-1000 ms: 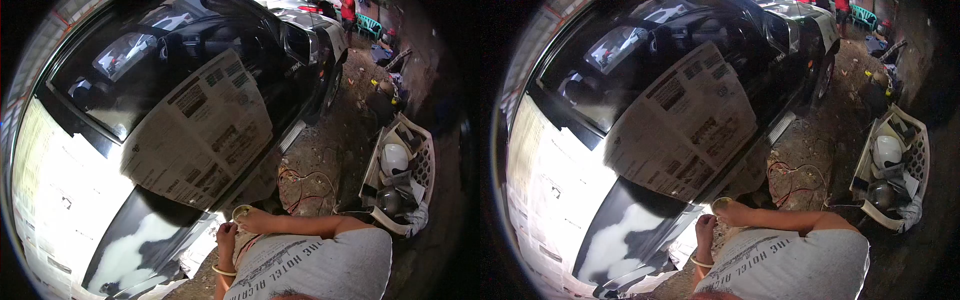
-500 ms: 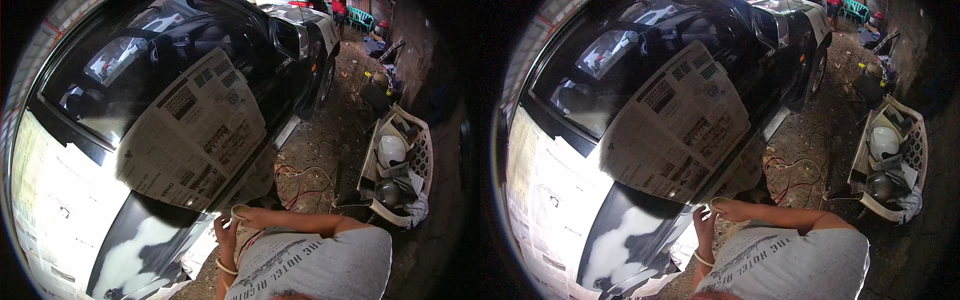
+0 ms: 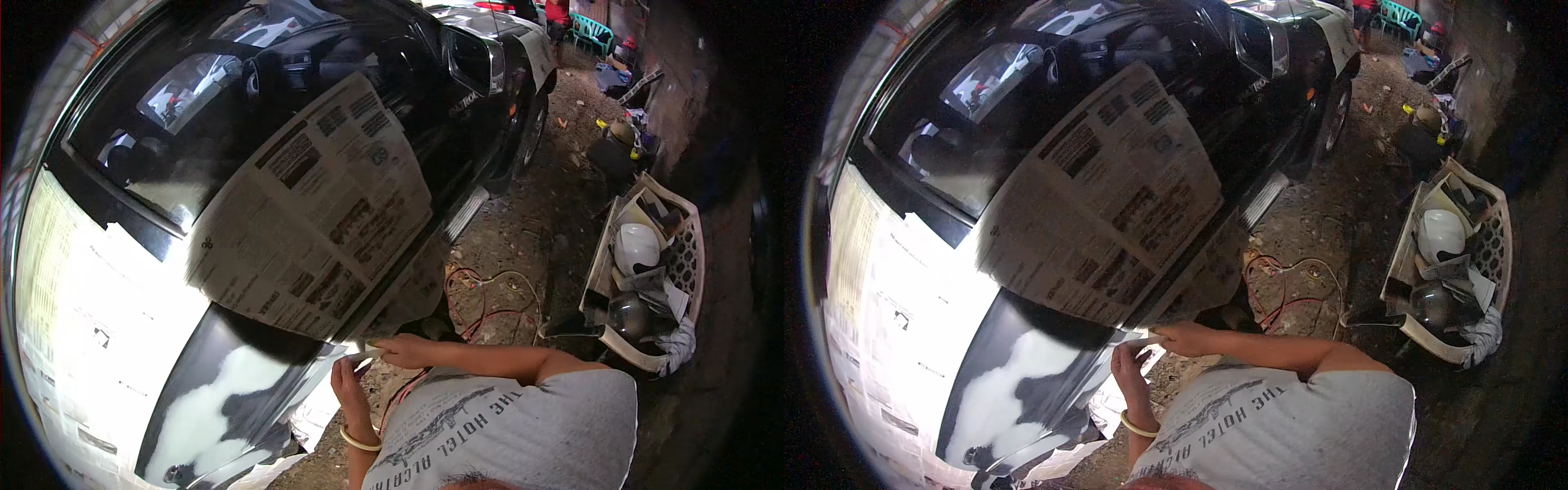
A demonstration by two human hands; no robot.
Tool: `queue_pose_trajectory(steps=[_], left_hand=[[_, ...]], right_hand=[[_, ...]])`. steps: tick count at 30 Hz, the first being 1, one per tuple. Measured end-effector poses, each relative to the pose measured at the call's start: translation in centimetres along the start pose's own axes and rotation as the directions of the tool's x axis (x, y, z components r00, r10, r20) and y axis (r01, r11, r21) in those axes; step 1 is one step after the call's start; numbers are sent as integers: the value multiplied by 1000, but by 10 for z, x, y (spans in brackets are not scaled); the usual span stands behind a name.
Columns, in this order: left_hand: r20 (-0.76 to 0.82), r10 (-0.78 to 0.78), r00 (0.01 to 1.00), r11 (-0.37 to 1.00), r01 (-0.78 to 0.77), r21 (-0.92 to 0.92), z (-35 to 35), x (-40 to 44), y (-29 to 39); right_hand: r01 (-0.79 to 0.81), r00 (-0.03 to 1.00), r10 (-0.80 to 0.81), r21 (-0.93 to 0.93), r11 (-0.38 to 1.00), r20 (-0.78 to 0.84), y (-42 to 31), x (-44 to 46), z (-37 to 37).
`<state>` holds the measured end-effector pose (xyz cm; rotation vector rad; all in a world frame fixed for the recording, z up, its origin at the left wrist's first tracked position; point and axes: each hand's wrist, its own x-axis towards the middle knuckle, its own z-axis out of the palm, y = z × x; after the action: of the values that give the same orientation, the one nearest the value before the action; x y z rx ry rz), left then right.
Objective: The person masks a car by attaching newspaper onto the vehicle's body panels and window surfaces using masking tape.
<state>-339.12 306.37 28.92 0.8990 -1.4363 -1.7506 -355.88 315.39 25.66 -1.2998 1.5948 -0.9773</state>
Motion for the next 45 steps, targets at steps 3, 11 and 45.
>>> queue_pose_trajectory(steps=[3,11,45], left_hand=[[-50,23,998,998,-20,58,-8,-1,-7],[-165,98,981,976,-127,-175,-20,17,39],[-186,-134,973,988,117,-101,-13,10,-46]], right_hand=[[68,996,-87,-393,917,-30,15,9,12],[-259,964,265,272,927,15,67,8,2],[247,945,-304,-349,904,-120,-74,15,-99]])
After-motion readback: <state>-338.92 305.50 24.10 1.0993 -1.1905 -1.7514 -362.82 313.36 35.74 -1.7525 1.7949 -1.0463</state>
